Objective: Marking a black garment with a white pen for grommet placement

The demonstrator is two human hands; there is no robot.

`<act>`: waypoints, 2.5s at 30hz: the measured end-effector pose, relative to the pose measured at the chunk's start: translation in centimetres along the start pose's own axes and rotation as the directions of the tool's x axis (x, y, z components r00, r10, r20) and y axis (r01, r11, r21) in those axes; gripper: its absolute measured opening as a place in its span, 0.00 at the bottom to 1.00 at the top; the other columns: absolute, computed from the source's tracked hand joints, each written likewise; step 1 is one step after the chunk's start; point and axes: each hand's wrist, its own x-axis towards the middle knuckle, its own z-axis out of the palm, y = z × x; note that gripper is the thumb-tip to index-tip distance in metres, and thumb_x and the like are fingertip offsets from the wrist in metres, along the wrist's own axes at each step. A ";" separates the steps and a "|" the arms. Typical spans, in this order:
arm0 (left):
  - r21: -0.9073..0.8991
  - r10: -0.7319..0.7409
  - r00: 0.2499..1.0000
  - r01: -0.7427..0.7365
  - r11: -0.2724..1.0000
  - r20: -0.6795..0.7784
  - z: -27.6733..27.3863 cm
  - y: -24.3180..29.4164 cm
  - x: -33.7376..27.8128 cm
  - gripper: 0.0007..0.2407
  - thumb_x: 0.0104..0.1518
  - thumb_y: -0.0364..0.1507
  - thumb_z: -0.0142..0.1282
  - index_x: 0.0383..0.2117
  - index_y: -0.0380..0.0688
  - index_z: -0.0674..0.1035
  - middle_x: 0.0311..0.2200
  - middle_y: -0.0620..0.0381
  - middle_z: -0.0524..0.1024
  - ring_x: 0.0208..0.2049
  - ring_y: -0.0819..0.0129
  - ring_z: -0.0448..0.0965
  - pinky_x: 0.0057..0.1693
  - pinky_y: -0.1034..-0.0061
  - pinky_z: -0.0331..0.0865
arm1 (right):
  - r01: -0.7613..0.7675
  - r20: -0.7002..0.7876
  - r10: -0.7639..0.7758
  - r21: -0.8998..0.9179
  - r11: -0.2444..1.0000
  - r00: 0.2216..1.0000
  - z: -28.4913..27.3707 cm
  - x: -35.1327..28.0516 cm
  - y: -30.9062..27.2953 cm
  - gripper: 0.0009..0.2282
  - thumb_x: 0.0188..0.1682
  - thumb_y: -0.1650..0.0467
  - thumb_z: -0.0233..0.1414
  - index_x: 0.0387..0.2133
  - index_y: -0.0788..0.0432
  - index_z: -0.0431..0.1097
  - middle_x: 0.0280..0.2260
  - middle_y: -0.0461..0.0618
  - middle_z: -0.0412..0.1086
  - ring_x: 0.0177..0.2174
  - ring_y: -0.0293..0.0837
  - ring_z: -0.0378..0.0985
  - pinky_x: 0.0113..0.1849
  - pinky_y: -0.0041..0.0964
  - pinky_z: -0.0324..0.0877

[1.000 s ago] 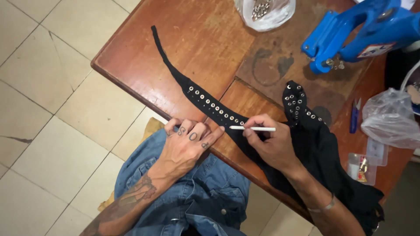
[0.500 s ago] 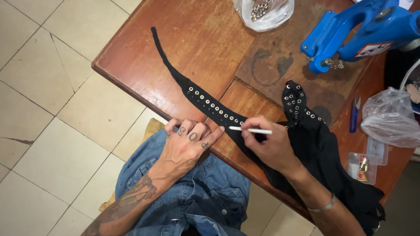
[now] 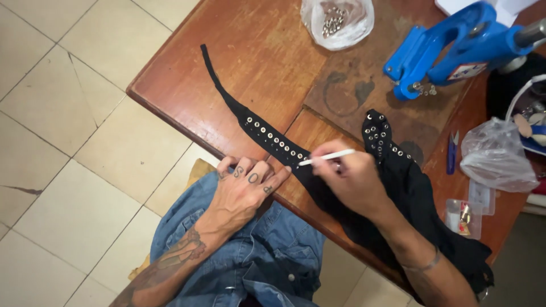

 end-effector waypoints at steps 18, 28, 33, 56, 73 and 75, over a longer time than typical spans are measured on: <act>0.046 -0.023 0.990 0.017 0.999 0.138 -0.6 1.2 -0.2 0.18 0.88 0.39 0.36 0.78 0.73 0.71 0.44 0.65 0.60 0.47 0.64 0.60 0.64 0.42 0.49 | -0.058 -0.173 0.122 0.335 0.941 0.977 1.7 -2.5 2.1 0.03 0.59 0.73 0.69 0.42 0.59 0.86 0.27 0.51 0.85 0.26 0.36 0.83 0.31 0.34 0.78; 0.016 0.010 0.999 -0.011 1.000 0.052 -0.1 1.0 -0.4 0.19 0.87 0.38 0.36 0.79 0.69 0.75 0.44 0.64 0.63 0.47 0.63 0.63 0.66 0.42 0.51 | -0.059 -0.179 0.111 0.274 0.960 0.977 1.8 -2.3 1.8 0.03 0.57 0.74 0.71 0.40 0.56 0.87 0.29 0.50 0.86 0.28 0.40 0.88 0.33 0.35 0.81; 0.026 0.018 0.999 -0.019 0.999 0.033 -0.2 1.1 -0.2 0.19 0.87 0.36 0.38 0.77 0.67 0.77 0.44 0.62 0.65 0.48 0.61 0.65 0.66 0.42 0.51 | -0.042 -0.180 0.088 0.242 0.969 0.980 1.6 -2.0 1.5 0.03 0.57 0.74 0.71 0.41 0.55 0.87 0.28 0.48 0.85 0.28 0.40 0.88 0.33 0.35 0.82; 0.109 -0.163 0.982 0.153 0.982 0.093 -4.5 -2.6 4.7 0.24 0.88 0.48 0.39 0.87 0.72 0.69 0.90 0.63 0.61 0.91 0.59 0.51 0.83 0.20 0.34 | 0.262 -0.095 -0.264 -0.034 0.965 0.960 -2.6 -2.2 -1.5 0.10 0.62 0.78 0.66 0.55 0.62 0.88 0.48 0.63 0.89 0.49 0.65 0.94 0.49 0.59 0.88; 0.024 0.007 1.000 -0.007 1.000 -0.024 -5.7 -2.0 3.6 0.21 0.75 0.34 0.70 0.74 0.57 0.83 0.74 0.53 0.82 0.80 0.54 0.75 0.81 0.17 0.45 | -0.100 -0.161 0.173 0.383 0.918 0.972 0.1 1.3 -0.3 0.13 0.72 0.67 0.55 0.54 0.64 0.84 0.33 0.51 0.80 0.28 0.39 0.79 0.36 0.29 0.75; 0.039 -0.015 1.000 0.015 0.999 0.001 -5.3 -0.9 3.2 0.17 0.82 0.37 0.58 0.75 0.60 0.84 0.72 0.58 0.82 0.77 0.56 0.77 0.81 0.20 0.46 | -0.257 -0.095 0.315 0.382 0.888 0.944 1.1 1.5 0.3 0.09 0.70 0.70 0.56 0.49 0.63 0.84 0.31 0.49 0.82 0.26 0.36 0.81 0.34 0.27 0.75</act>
